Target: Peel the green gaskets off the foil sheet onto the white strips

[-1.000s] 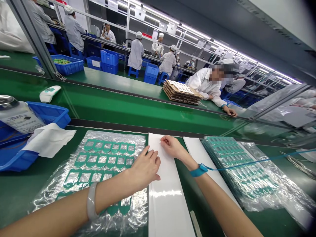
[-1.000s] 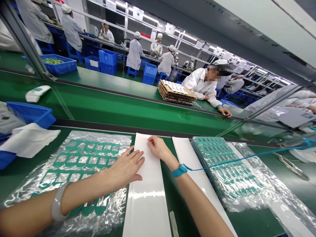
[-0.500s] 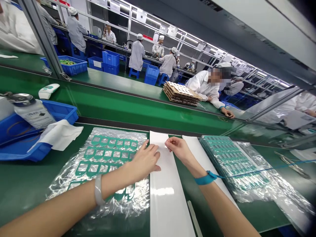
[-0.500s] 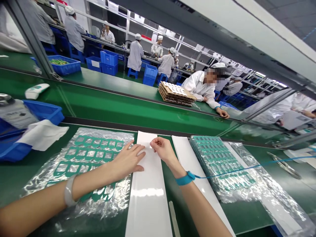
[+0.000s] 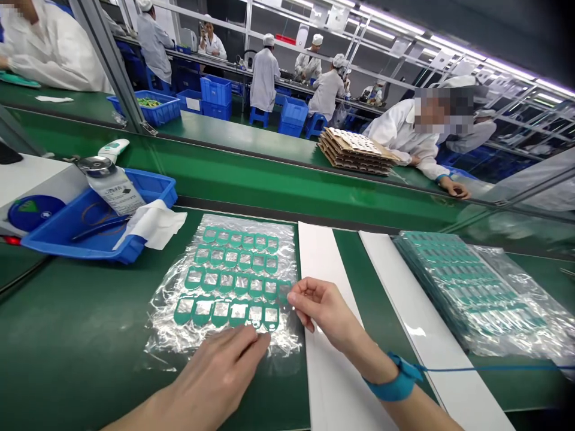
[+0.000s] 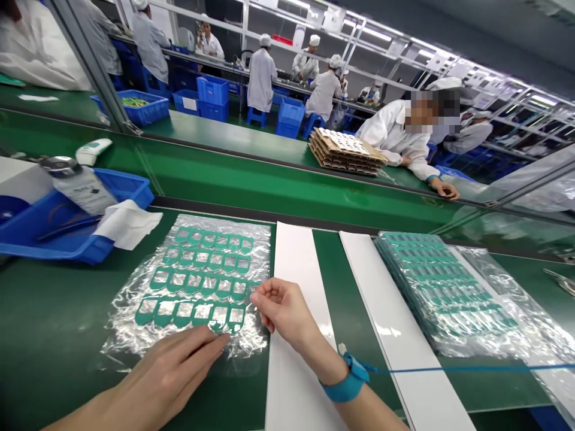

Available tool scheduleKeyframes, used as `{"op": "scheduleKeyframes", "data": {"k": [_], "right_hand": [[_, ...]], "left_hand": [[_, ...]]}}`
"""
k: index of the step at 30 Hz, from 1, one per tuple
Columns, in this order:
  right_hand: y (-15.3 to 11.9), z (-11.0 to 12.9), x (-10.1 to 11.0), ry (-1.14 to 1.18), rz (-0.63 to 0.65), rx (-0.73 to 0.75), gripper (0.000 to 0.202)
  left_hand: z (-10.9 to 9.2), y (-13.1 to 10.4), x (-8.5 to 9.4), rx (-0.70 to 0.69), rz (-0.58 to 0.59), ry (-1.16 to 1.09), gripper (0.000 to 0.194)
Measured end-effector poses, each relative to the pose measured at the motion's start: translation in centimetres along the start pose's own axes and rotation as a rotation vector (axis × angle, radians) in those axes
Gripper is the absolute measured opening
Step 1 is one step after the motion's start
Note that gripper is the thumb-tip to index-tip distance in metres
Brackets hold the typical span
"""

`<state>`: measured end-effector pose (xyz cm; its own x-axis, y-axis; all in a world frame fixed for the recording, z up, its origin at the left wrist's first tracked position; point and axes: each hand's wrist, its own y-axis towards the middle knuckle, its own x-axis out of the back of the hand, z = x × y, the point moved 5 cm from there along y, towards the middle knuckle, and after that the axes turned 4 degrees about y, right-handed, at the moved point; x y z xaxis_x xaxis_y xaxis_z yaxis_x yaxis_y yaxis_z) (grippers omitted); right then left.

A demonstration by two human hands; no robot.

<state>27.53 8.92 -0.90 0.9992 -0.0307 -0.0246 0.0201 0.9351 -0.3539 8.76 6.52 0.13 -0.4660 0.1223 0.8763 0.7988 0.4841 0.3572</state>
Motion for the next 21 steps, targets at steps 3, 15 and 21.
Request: {"op": "scheduleKeyframes", "data": {"k": [3,15,21], "right_hand": [[-0.4,-0.7,-1.2,-0.016,-0.001,-0.037,0.046],[-0.5,-1.7,-2.2,-0.059,-0.031,-0.042,0.049],[-0.6,-2.0,-2.2,-0.048,-0.027,-0.022,0.046]], "left_hand": [[-0.2,-0.8,-1.6,-0.006,0.097,0.133,0.058],[-0.8,-0.4,-1.8,-0.039,0.135,0.296,0.062],[-0.7,-0.5,-1.9,-0.037,0.127,0.284,0.064]]}}
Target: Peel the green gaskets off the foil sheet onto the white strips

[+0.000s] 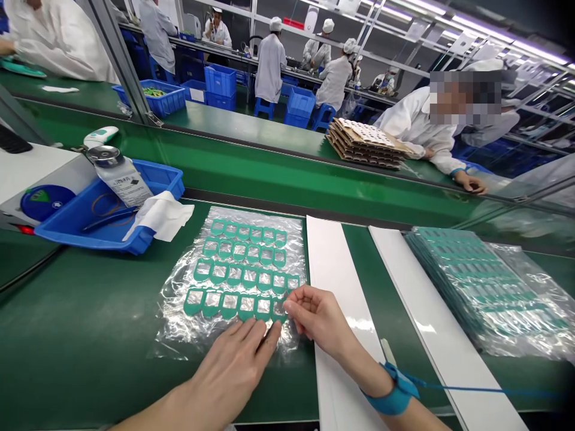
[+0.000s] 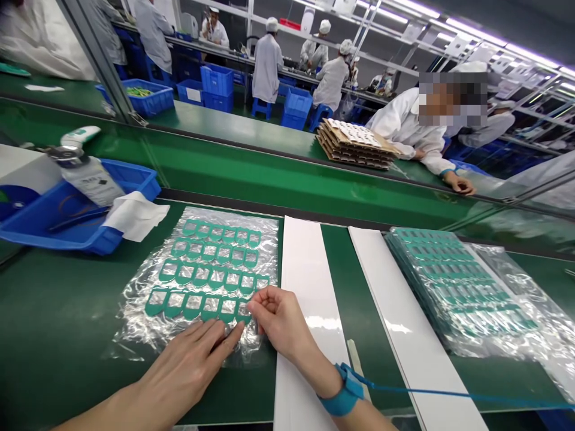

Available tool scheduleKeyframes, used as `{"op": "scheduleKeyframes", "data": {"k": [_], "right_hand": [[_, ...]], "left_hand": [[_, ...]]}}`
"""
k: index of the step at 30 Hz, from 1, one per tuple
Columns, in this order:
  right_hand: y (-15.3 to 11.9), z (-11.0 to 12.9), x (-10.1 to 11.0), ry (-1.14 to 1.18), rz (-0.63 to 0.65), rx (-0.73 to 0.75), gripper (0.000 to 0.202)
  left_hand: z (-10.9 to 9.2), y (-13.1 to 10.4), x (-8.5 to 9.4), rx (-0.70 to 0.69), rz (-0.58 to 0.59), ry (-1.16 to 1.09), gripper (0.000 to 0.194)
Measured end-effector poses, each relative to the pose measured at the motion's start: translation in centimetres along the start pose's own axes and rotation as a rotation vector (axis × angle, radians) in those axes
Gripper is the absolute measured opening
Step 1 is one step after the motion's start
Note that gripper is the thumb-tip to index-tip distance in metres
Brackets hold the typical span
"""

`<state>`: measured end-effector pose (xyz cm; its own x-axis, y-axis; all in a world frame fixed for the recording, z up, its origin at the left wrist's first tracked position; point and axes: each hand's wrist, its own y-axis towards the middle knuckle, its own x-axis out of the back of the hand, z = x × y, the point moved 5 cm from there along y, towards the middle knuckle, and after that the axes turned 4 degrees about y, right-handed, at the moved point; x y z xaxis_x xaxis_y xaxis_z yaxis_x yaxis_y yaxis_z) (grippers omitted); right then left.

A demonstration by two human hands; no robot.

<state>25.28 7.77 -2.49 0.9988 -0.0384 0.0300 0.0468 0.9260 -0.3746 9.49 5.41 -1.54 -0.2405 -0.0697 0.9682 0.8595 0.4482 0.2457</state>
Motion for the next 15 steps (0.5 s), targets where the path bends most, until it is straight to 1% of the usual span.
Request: {"op": "scheduleKeyframes", "data": {"k": [10,15], "right_hand": [[-0.02,-0.35,-0.33,-0.002,-0.012,0.046,0.04],[-0.1,-0.62,-0.29,-0.02,-0.017,0.074,0.036]], "left_hand": [[0.01,0.22,0.25,0.011,-0.058,-0.007,0.059],[0.02,0.02,-0.11,0.006,-0.038,0.01,0.06]]}}
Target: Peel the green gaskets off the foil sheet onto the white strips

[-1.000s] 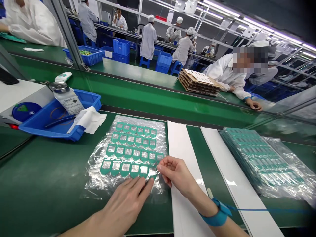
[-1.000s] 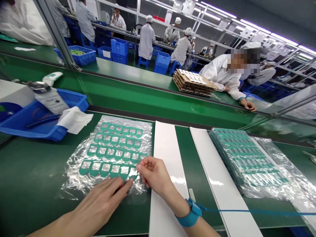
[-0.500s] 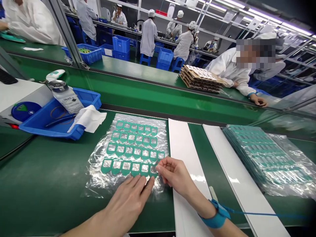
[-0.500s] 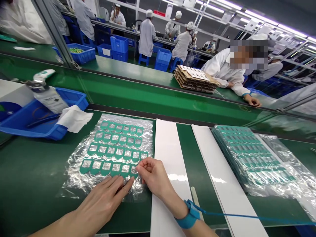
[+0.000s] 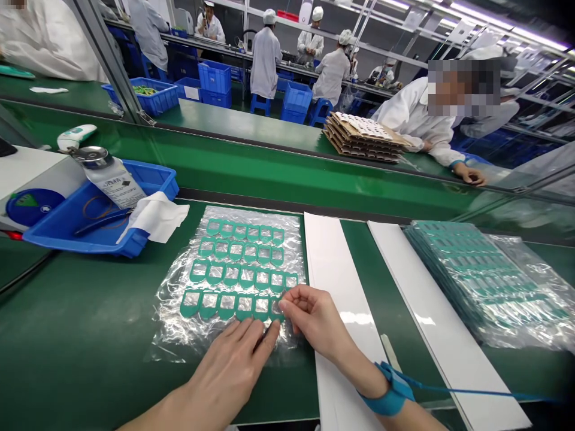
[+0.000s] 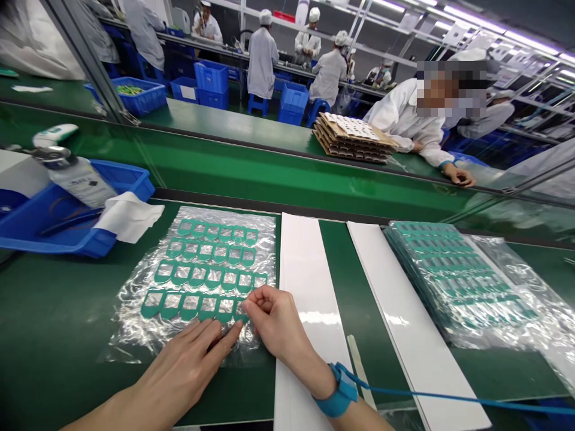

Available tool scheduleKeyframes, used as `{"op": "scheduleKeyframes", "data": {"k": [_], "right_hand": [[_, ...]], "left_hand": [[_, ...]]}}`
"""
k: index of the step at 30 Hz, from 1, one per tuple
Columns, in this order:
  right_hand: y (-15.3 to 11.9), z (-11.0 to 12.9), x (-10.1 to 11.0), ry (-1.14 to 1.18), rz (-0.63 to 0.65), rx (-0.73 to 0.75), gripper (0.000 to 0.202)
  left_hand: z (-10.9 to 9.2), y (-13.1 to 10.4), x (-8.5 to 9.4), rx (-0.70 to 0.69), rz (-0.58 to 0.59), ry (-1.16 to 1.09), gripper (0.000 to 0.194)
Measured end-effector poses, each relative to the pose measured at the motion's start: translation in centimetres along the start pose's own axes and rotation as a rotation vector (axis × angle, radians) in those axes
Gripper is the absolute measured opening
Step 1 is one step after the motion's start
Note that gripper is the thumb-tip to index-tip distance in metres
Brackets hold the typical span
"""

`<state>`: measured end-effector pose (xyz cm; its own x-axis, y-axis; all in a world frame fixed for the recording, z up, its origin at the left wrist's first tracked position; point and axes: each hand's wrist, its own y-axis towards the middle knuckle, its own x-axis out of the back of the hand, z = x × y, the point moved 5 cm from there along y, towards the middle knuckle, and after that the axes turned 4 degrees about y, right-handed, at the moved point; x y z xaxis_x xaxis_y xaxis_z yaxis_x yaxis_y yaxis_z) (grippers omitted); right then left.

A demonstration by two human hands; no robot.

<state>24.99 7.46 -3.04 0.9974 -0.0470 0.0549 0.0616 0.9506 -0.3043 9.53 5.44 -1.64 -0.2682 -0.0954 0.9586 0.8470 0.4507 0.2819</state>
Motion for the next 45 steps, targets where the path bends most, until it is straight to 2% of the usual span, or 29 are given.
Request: {"op": "scheduleKeyframes", "data": {"k": [8,23,32,45], "right_hand": [[-0.13,0.35,-0.07,-0.011,-0.008,-0.014,0.038],[0.03,0.25,-0.09,-0.019,-0.015,-0.004,0.025],[0.16,0.17,-0.11,-0.021,-0.012,-0.003,0.024],[0.2,-0.07,-0.11,-0.055,-0.03,0.005,0.019]], "left_hand": [[-0.06,0.05,0.09,-0.006,0.006,-0.003,0.059],[-0.02,0.22,0.24,-0.017,-0.001,0.018,0.06],[-0.01,-0.03,-0.29,-0.015,0.035,0.005,0.065],[-0.02,-0.06,-0.46,-0.016,0.064,-0.015,0.063]]}}
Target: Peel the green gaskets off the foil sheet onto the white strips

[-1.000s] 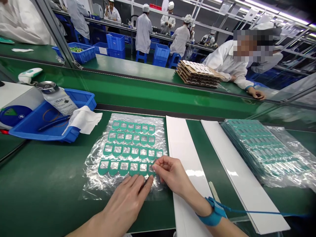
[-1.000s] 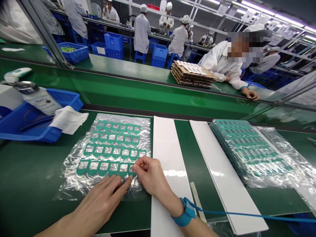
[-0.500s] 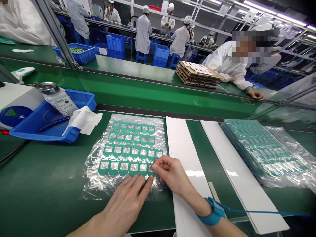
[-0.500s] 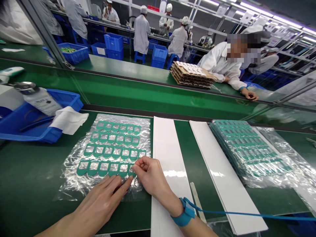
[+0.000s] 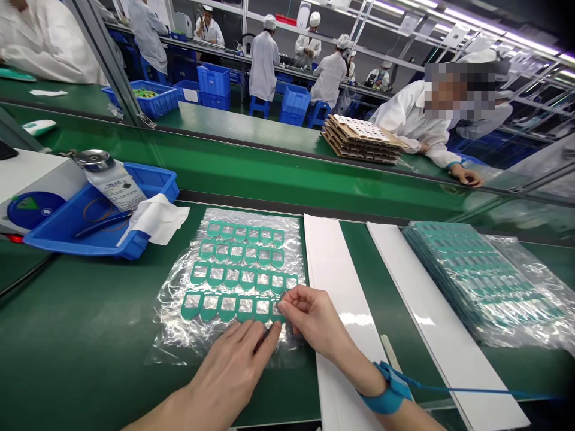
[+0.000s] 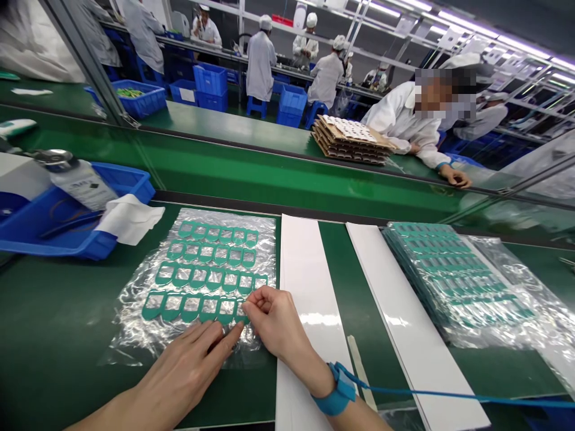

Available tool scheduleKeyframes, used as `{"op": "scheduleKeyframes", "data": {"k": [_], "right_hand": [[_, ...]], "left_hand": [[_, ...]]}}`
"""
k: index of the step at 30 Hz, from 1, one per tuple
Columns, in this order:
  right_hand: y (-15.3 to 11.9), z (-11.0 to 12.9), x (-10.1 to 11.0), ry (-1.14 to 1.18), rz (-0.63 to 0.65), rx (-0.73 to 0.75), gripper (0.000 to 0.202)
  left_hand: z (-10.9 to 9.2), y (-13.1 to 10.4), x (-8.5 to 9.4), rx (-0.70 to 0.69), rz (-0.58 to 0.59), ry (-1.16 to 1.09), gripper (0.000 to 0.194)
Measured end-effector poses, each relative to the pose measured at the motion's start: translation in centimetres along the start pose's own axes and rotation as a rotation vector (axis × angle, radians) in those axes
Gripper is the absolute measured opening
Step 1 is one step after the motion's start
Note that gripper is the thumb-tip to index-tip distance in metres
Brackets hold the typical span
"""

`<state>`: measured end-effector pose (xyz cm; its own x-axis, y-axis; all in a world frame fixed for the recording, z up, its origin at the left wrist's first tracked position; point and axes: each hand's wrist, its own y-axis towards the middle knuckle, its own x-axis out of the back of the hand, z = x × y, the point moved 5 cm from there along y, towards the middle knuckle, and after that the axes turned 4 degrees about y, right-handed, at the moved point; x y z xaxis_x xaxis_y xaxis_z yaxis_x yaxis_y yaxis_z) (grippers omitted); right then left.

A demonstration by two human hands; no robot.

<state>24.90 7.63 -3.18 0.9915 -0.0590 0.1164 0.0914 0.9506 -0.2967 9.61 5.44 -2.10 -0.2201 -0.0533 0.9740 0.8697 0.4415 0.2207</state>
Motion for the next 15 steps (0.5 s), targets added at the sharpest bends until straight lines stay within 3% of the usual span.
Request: {"op": "scheduleKeyframes", "data": {"k": [8,15], "right_hand": [[0.09,-0.19,-0.06,-0.008,0.014,-0.002,0.019],[-0.18,0.18,-0.23,-0.157,-0.011,0.038,0.018]], "left_hand": [[0.14,-0.12,0.03,0.064,-0.056,0.012,0.047],[0.36,0.25,-0.92,0.112,0.078,-0.038,0.059]]}}
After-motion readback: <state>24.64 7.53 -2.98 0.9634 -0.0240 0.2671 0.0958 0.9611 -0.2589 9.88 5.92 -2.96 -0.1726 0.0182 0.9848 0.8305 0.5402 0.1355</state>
